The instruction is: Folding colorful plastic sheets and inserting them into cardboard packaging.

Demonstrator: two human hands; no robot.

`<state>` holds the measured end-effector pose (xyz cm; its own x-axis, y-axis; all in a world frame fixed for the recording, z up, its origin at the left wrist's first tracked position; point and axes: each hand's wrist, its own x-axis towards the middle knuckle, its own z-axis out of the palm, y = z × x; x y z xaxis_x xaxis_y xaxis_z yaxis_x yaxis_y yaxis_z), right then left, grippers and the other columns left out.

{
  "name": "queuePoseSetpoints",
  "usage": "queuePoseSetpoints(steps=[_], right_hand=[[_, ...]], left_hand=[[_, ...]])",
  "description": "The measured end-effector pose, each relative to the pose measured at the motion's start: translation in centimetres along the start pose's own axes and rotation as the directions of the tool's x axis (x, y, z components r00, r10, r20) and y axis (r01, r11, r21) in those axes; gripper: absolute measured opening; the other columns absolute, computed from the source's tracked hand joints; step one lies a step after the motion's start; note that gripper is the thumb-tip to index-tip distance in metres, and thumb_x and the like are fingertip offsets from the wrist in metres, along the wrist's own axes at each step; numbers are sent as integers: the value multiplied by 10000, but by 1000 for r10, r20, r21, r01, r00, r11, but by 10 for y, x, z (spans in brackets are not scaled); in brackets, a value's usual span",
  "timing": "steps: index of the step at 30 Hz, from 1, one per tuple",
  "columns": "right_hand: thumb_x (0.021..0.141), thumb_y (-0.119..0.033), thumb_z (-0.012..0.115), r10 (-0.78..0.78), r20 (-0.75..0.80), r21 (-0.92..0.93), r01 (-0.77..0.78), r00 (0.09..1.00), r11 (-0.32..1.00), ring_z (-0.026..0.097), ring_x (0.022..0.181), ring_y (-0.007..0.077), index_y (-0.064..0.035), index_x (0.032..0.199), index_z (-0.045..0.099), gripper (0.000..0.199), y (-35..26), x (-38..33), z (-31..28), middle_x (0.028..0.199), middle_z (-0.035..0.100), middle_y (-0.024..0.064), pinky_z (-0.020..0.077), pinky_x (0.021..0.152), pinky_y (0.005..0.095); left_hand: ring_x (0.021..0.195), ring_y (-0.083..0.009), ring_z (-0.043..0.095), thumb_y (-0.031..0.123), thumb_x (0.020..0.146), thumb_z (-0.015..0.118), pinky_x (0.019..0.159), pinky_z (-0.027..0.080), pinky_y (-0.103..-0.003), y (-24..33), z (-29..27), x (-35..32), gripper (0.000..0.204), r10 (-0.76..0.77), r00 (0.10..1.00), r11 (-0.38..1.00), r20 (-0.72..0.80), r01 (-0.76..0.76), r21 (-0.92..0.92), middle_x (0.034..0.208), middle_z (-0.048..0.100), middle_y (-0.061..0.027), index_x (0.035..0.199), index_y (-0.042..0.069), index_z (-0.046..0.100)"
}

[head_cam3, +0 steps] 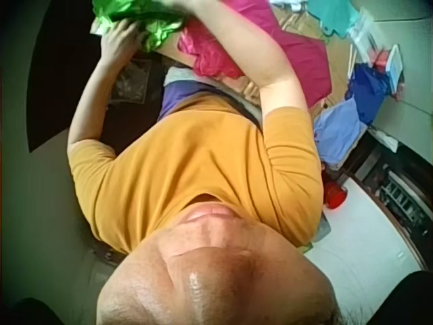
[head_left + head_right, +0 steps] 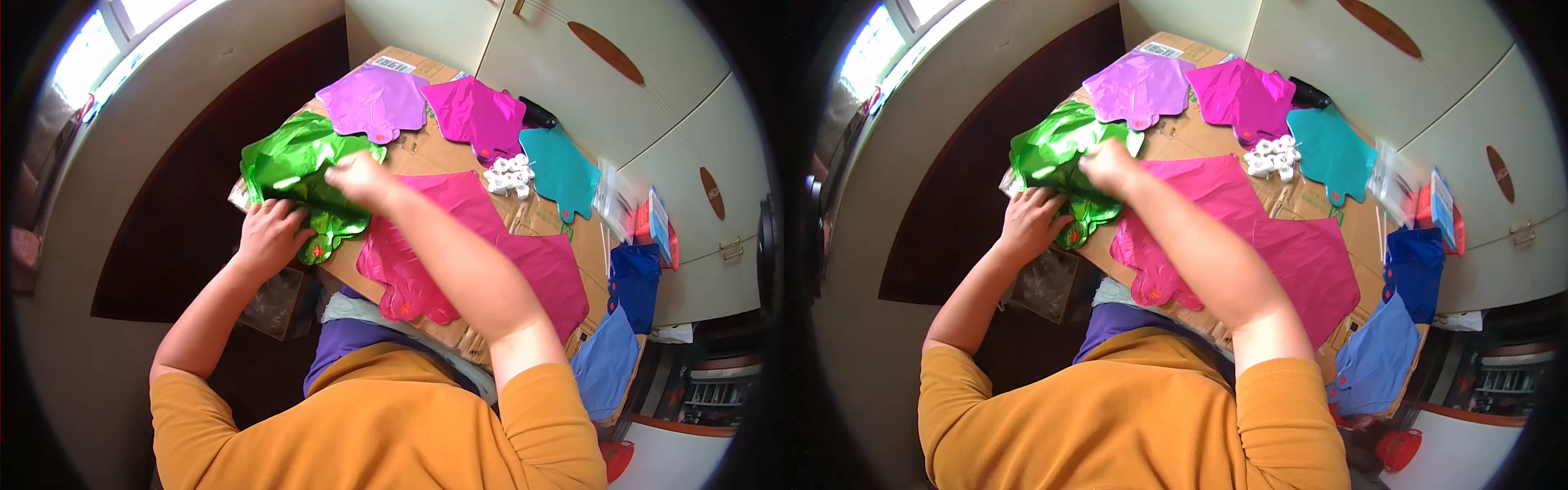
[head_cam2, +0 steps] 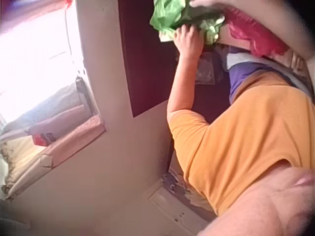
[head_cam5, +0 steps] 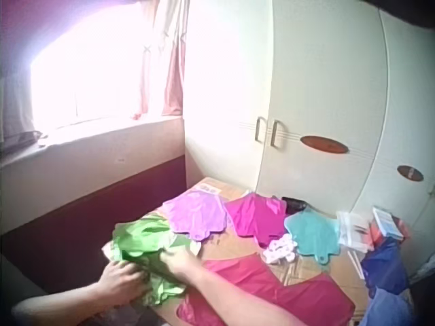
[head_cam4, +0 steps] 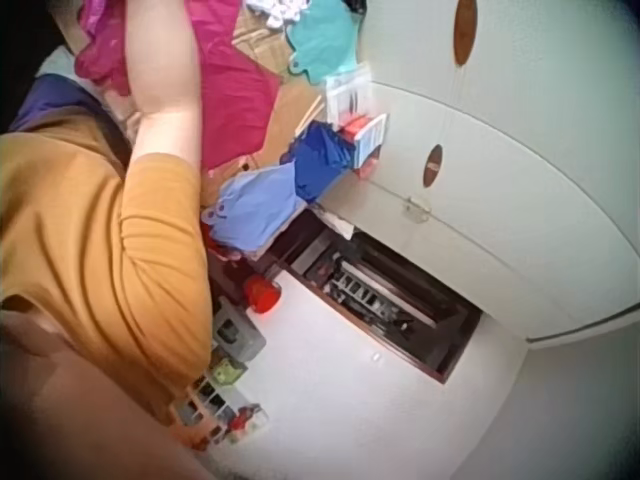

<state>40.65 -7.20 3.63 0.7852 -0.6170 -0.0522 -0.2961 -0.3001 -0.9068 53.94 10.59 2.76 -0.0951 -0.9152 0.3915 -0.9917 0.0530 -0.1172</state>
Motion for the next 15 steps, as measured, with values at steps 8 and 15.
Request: queuePoseSetpoints(steps=[8,15], right_hand=[[873,-207,658,-368,-887,-293,277,278,915,531,567,157,12,802,657,231,-81,77,-292,689,626,93,424,525,337],[833,42,576,-656,-224,-504,491,720,711,683,909,162,-2,1048,712,258,-11,107,-218,989,727,123,528,855,271]], left_hand=[[908,-261,616,446,765,733,871,401,-407,-10,-27,34,439,-126,945,976,302,173,-135,950,648,-75,1042,107,703],[896,-275,608,127,809,652,811,471,-390,-25,46,173,255,318,920,859,-228,-381,-343,988,619,-87,1059,78,651]])
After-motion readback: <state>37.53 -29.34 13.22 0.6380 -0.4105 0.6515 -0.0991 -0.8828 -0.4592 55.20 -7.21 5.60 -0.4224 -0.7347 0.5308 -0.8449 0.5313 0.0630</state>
